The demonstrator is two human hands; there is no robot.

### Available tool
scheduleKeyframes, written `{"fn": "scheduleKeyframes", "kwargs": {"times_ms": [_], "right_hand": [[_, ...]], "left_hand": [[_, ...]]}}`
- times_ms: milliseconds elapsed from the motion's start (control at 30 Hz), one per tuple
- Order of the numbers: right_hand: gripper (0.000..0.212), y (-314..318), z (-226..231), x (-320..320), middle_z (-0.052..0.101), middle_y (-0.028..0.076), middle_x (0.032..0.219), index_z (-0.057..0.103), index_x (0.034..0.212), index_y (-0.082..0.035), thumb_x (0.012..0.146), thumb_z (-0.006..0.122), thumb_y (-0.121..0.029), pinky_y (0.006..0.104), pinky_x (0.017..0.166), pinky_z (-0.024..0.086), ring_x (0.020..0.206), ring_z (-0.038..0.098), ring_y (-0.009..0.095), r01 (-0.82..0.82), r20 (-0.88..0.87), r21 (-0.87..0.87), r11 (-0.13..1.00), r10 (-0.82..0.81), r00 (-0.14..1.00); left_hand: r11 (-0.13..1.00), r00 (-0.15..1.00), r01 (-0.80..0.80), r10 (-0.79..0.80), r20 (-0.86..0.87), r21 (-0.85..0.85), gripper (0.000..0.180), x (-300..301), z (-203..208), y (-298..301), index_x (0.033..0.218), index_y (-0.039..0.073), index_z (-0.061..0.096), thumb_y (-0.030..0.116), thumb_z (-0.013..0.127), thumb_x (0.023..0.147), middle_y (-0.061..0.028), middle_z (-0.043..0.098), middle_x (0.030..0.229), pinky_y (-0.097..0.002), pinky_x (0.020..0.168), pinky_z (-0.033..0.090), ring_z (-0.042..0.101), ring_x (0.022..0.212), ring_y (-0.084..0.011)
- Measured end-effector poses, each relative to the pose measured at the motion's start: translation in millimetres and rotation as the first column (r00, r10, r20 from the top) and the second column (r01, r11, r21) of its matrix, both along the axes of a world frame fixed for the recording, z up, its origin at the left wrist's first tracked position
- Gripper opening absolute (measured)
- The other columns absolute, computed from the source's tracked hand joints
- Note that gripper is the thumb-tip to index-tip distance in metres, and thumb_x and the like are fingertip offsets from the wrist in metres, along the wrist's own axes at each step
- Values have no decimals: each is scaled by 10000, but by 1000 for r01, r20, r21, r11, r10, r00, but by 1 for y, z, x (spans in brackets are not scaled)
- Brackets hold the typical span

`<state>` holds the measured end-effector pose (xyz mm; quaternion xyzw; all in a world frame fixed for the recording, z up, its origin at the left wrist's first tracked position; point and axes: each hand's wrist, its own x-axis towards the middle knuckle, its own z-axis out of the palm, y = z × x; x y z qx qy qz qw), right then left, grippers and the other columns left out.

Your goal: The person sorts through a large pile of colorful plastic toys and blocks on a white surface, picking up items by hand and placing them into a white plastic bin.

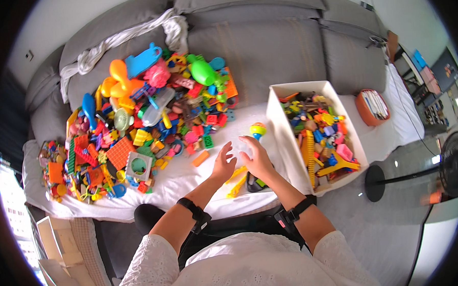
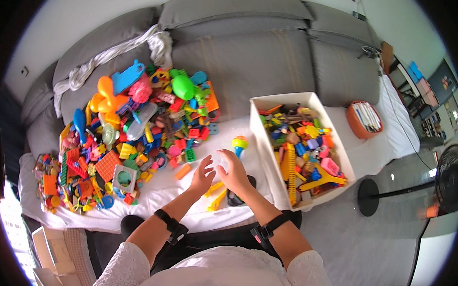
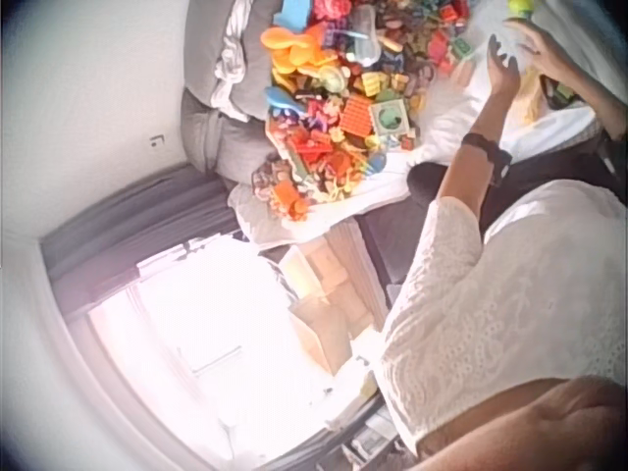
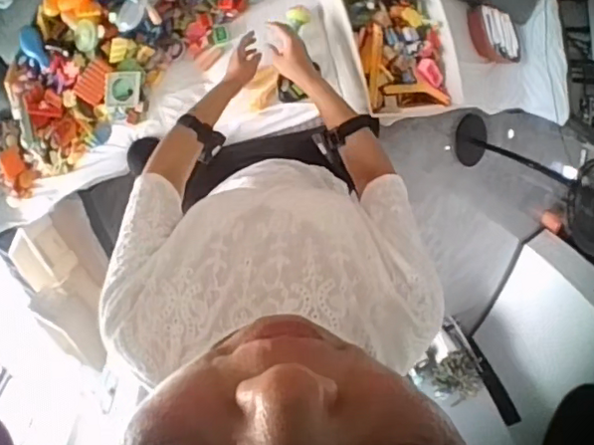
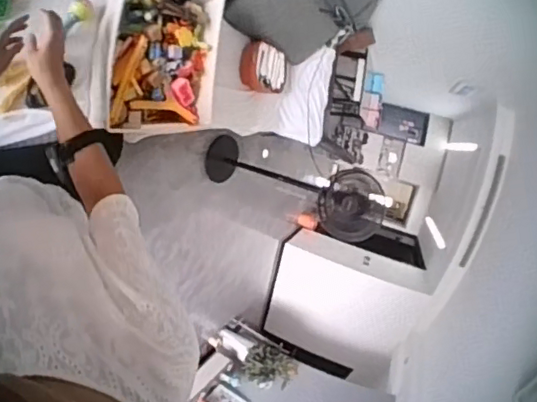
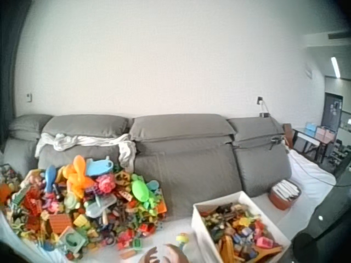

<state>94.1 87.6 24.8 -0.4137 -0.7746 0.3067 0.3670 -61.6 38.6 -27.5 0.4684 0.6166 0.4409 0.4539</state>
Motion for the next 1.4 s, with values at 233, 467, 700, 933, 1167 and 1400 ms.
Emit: {"fn": "scheduleKeyframes", "kwargs": {"times_ms": [233, 467, 700, 933, 1167, 1400], "right_hand": [[761, 36, -72, -98, 430, 250, 1327, 414, 1359, -89, 708, 790, -207, 476, 993, 400, 1200, 429, 442, -77, 415, -2, 997, 71, 907], [632, 50, -81, -116, 453, 192, 1206, 426, 1216, -76, 670, 742, -111, 465, 872, 469, 1060, 501, 390, -24, 506, -5, 1000, 23, 862], [652, 45, -66, -134, 453, 163, 1210, 423, 1220, -96, 674, 776, -145, 479, 831, 487, 1055, 510, 400, 181, 417, -58, 982, -141, 898], [577, 40, -62, -136, 480, 140, 1175, 440, 1166, -130, 719, 787, -242, 485, 787, 494, 1038, 534, 403, 127, 402, -43, 991, -99, 910], [425, 46, -72, -144, 510, 165, 1168, 505, 1098, -74, 784, 737, -241, 460, 741, 528, 1003, 571, 379, 240, 458, 85, 967, -252, 852], [205, 47, -71, -115, 606, 140, 974, 585, 971, -79, 825, 669, -197, 440, 731, 520, 910, 615, 343, -80, 491, -5, 997, 73, 868]], "left_hand": [[993, 758, -11, 87, -646, 121, 785, -115, -13, -28, 1429, 147, 368, 132, 746, 741, -183, 339, 1444, -478, 1028, 404, 375, 1288, -411], [992, 700, 71, -123, -704, -102, 818, -102, 16, -11, 1425, 208, 323, 200, 766, 737, -121, 375, 1355, -445, 906, 505, 481, 1182, -381], [997, 771, -15, -39, -636, -79, 747, -99, 19, 1, 1372, 128, 321, 205, 737, 757, -165, 418, 1281, -451, 832, 526, 570, 1067, -398], [983, 782, 10, -122, -611, -184, 865, -107, 2, -8, 1448, 149, 234, 227, 715, 733, -185, 463, 1231, -452, 790, 538, 590, 1023, -402], [989, 774, 9, -103, -625, -151, 884, -102, 8, -18, 1501, 186, 187, 209, 673, 763, -150, 467, 1228, -472, 829, 522, 588, 1031, -382], [984, 905, 163, -176, -388, -67, 906, -121, -3, -11, 1517, 194, 152, 266, 706, 804, -212, 497, 1277, -474, 879, 497, 576, 1058, -426]]}}
